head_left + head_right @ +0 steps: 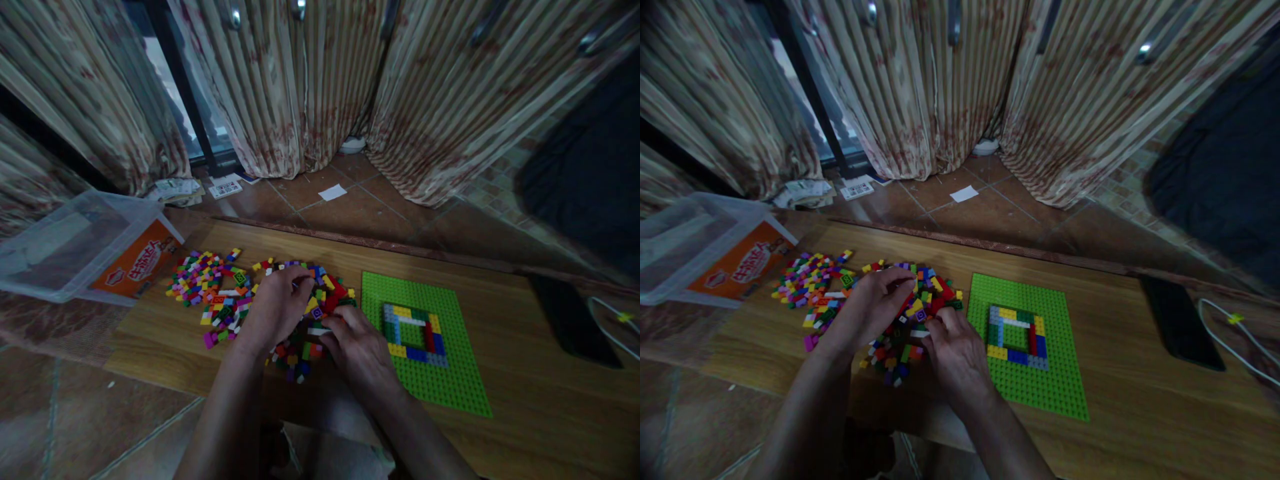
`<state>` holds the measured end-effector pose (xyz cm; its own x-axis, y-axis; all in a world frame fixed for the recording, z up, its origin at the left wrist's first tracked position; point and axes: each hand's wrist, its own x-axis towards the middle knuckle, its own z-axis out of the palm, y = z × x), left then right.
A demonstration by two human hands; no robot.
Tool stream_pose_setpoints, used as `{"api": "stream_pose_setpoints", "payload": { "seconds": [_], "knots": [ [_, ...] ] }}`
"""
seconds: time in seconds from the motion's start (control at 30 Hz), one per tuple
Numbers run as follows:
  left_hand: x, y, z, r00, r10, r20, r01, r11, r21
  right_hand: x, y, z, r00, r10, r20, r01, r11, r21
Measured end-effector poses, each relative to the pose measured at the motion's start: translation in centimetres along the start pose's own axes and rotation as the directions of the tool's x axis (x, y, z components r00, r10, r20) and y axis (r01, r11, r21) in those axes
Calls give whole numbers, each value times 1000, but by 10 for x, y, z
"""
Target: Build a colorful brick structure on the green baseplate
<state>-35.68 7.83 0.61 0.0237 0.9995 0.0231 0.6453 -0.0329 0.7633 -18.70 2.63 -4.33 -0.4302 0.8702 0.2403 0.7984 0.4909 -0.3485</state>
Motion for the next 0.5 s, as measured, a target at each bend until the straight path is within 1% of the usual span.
{"api": "stream_pose_setpoints", "payload": {
  "seconds": [0.17,0.33,0.4,0.5],
  "knots": [
    [1,2,-1,1000,26,1,-26,999,-26,1,-1,2,1000,8,3,-8,1000,8],
    [-1,3,-4,1000,-2,9,3,993,-118,1,0,-3,998,44,-52,-38,991,125],
    [-3,4,-5,998,7,67,5,982,-188,1,0,-6,991,86,-100,-64,977,203],
    [-7,8,-3,975,29,222,46,944,-327,1,-1,-10,960,201,-193,-133,939,317]
  ]
}}
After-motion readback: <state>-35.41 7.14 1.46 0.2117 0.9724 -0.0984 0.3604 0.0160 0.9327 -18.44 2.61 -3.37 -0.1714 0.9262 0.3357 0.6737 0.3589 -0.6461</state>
